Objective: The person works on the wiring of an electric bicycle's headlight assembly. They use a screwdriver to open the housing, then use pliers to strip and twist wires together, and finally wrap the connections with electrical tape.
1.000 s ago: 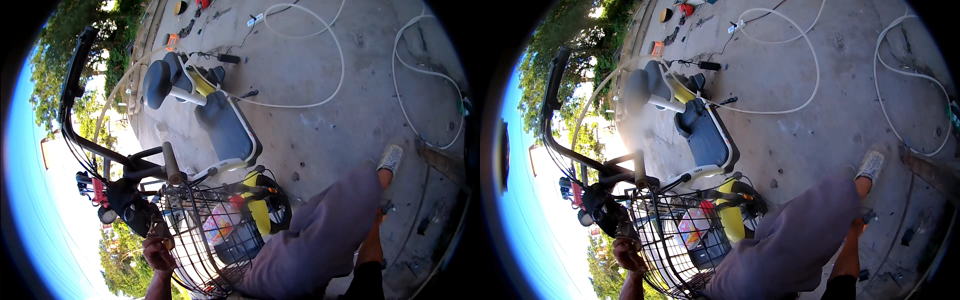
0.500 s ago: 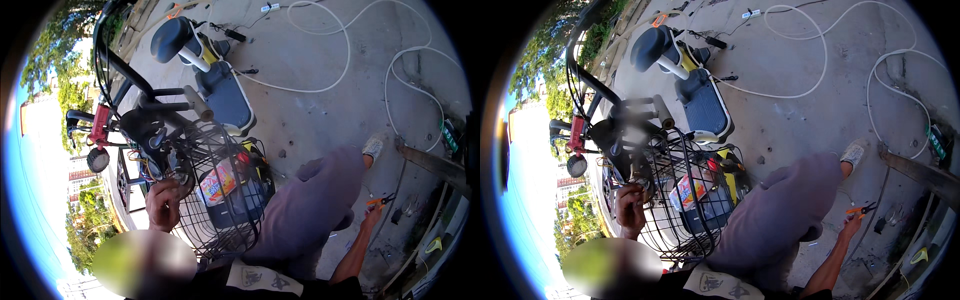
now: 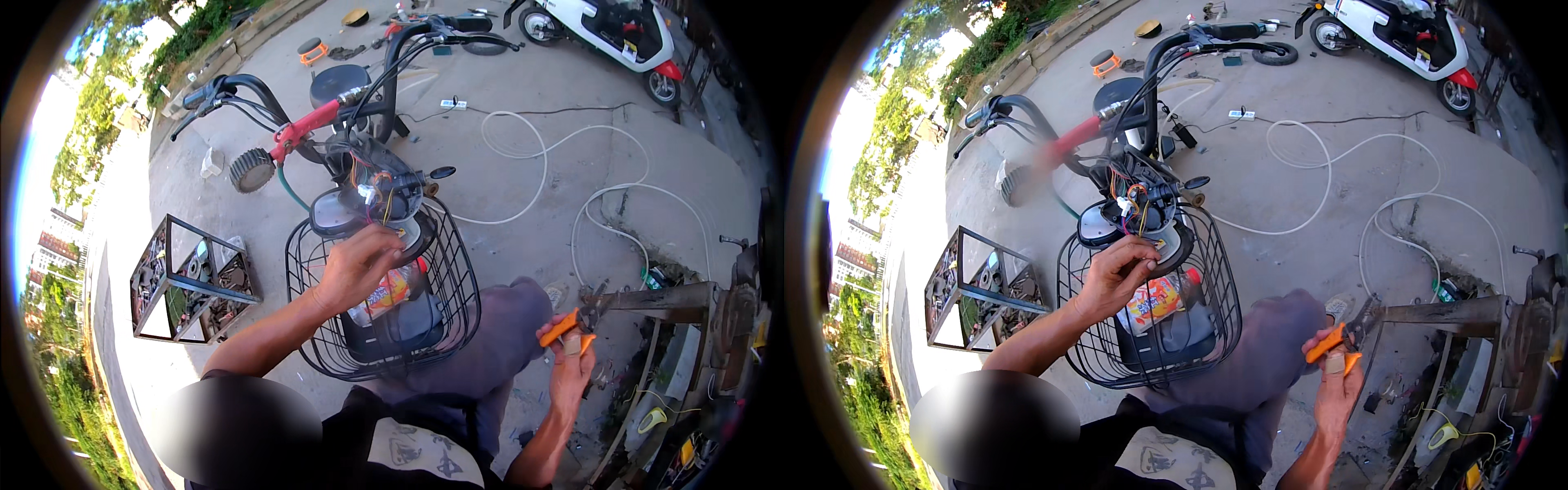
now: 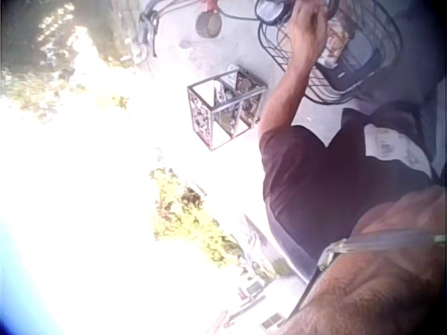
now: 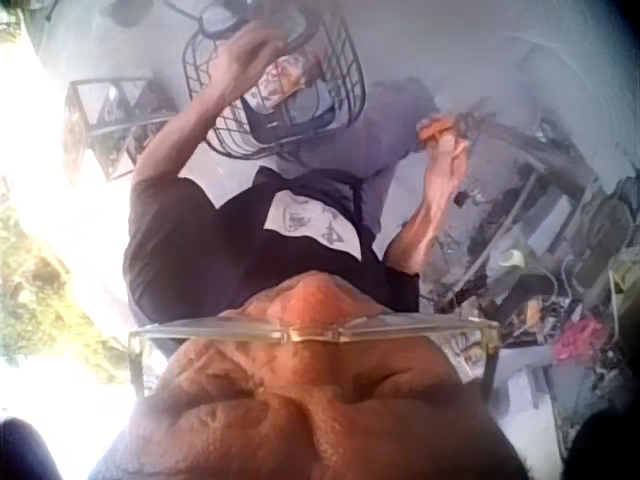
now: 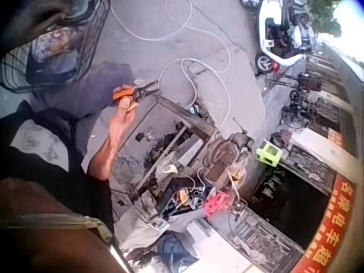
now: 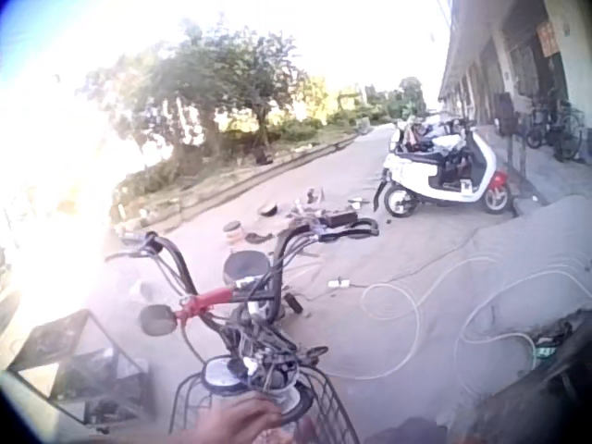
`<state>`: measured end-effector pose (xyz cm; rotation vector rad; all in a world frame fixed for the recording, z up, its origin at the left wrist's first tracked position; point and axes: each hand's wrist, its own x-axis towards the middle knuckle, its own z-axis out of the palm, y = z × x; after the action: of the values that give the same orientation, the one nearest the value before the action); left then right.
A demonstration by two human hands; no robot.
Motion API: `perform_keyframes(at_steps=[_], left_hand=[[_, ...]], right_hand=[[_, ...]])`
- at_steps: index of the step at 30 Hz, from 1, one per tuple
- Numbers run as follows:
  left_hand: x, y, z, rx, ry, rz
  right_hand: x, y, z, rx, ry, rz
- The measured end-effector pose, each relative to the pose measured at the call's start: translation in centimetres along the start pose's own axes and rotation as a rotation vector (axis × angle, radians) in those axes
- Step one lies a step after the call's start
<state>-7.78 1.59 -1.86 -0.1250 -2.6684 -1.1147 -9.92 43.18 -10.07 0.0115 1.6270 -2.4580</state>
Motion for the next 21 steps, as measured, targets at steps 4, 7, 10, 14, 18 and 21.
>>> perform_keyframes(at_steps=[4,7,10,14,18,21], left_hand=[[-0.2,0.3,0.4,-0.260,0.011,-0.136],[0.0,-0.5,1.3,-0.246,0.046,-0.078],[-0.2,0.0,1.0,-0.259,0.050,-0.099],[-0.3,0.1,0.7,-0.256,0.043,-0.119],[-0.4,-0.2,1.1,-0.328,0.070,-0.140],[-0.3,0.5,0.6,-0.332,0.037,-0.192]], right_hand=[[-0.4,-2.6,10.2,-0.736,-0.056,-0.282],[0.9,-3.6,14.4,-1.240,-0.187,-0.561],[2.0,-2.6,16.5,-1.361,-0.220,-0.647],[2.0,-2.5,17.5,-1.380,-0.247,-0.617],[2.5,-1.7,17.9,-1.365,-0.281,-0.630],[2.9,-1.1,17.8,-1.345,-0.294,-0.632]])
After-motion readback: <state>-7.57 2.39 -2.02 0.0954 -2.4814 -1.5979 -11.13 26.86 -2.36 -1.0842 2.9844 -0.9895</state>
